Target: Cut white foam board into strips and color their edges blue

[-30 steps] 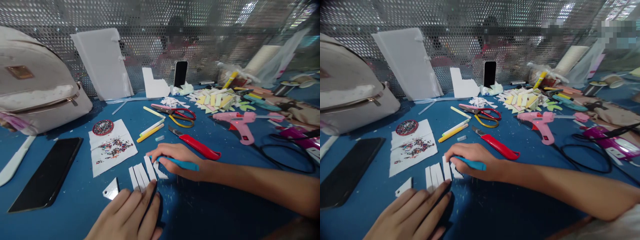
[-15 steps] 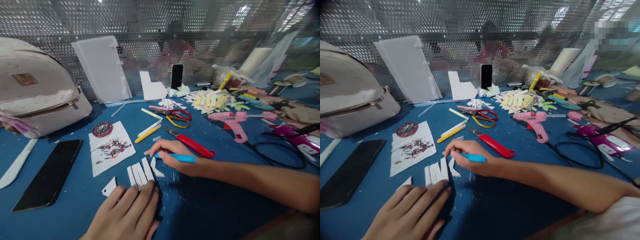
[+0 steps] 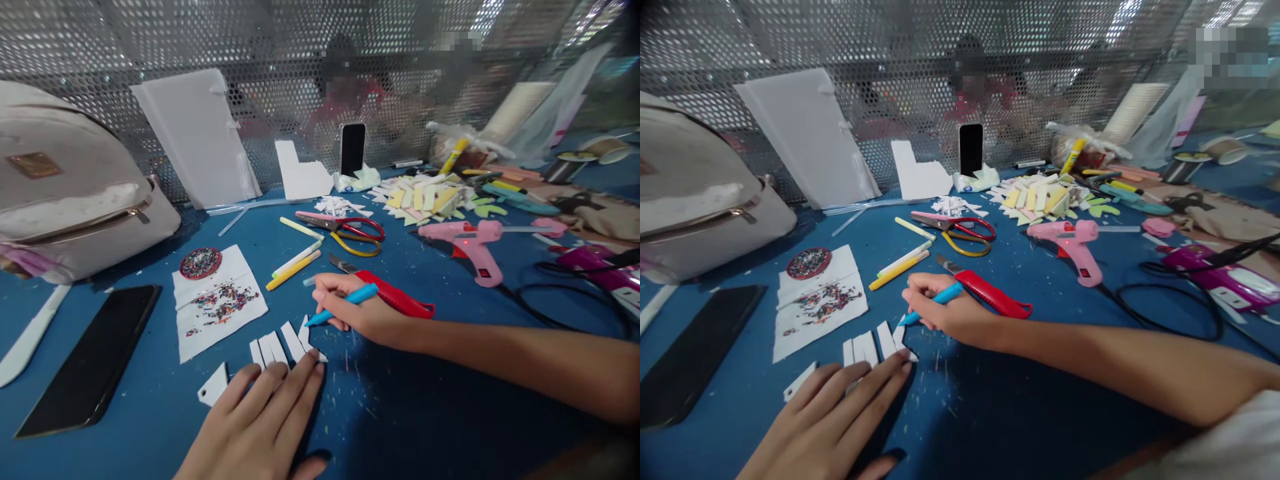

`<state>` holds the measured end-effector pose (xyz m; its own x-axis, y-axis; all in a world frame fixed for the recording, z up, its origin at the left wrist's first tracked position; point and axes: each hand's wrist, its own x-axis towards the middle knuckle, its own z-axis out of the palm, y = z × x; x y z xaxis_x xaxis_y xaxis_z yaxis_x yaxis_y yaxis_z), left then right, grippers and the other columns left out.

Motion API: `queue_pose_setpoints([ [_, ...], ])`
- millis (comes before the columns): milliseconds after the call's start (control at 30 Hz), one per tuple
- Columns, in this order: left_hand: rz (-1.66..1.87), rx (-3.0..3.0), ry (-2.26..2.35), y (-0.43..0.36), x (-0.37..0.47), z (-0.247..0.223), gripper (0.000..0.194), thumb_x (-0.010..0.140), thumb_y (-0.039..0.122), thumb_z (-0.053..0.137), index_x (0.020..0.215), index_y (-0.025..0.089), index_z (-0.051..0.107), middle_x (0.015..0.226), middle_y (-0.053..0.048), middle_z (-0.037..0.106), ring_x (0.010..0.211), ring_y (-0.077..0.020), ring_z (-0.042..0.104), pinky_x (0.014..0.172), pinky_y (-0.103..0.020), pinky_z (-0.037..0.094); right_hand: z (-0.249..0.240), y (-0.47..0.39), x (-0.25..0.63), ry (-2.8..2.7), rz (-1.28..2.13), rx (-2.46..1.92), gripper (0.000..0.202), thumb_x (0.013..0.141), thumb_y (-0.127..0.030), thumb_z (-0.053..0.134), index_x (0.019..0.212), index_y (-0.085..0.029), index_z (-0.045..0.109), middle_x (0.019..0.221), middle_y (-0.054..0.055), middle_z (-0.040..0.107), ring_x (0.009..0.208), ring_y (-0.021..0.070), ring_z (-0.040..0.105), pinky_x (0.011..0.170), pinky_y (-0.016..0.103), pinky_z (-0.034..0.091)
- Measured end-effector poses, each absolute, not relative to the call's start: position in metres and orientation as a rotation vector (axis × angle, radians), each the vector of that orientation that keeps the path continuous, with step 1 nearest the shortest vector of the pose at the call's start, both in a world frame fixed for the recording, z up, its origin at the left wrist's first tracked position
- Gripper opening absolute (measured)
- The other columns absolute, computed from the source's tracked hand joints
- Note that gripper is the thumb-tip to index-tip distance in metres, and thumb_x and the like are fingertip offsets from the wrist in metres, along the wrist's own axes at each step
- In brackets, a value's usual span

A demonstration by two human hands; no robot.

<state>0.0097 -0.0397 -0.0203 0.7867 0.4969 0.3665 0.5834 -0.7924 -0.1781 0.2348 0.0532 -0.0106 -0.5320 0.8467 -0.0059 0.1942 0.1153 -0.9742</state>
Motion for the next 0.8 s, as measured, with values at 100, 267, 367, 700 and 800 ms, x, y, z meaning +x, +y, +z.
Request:
queue_pose_setpoints([
  [100,-0.403,-2.698,-0.788,-0.036,0.009,-0.018,0.055,0.106,0.057,0.038,0.134,0.018,0.065,0.137,0.000,0.066,0.104,-0.0179,0.057,0.091,-0.033,0.038,-0.016,0.056,0.236,-1.813,1.515,-1.002,0.031,0.100,-0.041,0.054,0.080,-0.019,0.051,0.055,-0.007,0.050,0.052,0.0093,0.048,0.053,0.021,0.039],
  [267,-0.354,-2.729,-0.809,-0.038,0.002,-0.019,0.062,0.104,0.062,0.039,0.139,0.017,0.060,0.143,-0.001,0.062,0.104,-0.0191,0.055,0.092,-0.032,0.038,-0.017,0.061,0.239,-1.865,1.592,-0.959,0.029,0.098,-0.041,0.058,0.080,-0.018,0.053,0.059,-0.006,0.054,0.054,0.0095,0.051,0.055,0.022,0.042],
  [367,-0.310,-2.756,-0.817,-0.039,-0.001,-0.021,0.063,0.103,0.063,0.039,0.143,0.018,0.057,0.147,-0.001,0.058,0.105,-0.0202,0.054,0.092,-0.033,0.037,-0.013,0.061,0.238,-1.872,1.590,-0.990,0.029,0.096,-0.038,0.062,0.078,-0.018,0.052,0.060,-0.005,0.055,0.056,0.0091,0.052,0.056,0.021,0.043],
  [700,-0.291,-2.761,-0.799,-0.037,-0.003,-0.025,0.060,0.105,0.060,0.040,0.145,0.017,0.054,0.151,-0.001,0.054,0.109,-0.0216,0.052,0.096,-0.036,0.035,-0.011,0.061,0.237,-1.912,1.624,-0.994,0.032,0.099,-0.037,0.056,0.074,-0.017,0.054,0.058,-0.005,0.054,0.054,0.0090,0.051,0.055,0.022,0.042],
  [800,-0.293,-2.753,-0.784,-0.037,-0.004,-0.026,0.061,0.104,0.060,0.040,0.144,0.017,0.055,0.150,-0.002,0.055,0.109,-0.0219,0.052,0.095,-0.036,0.035,-0.009,0.061,0.237,-1.897,1.609,-1.006,0.030,0.098,-0.035,0.057,0.074,-0.017,0.053,0.059,-0.005,0.055,0.056,0.0094,0.052,0.057,0.022,0.042],
])
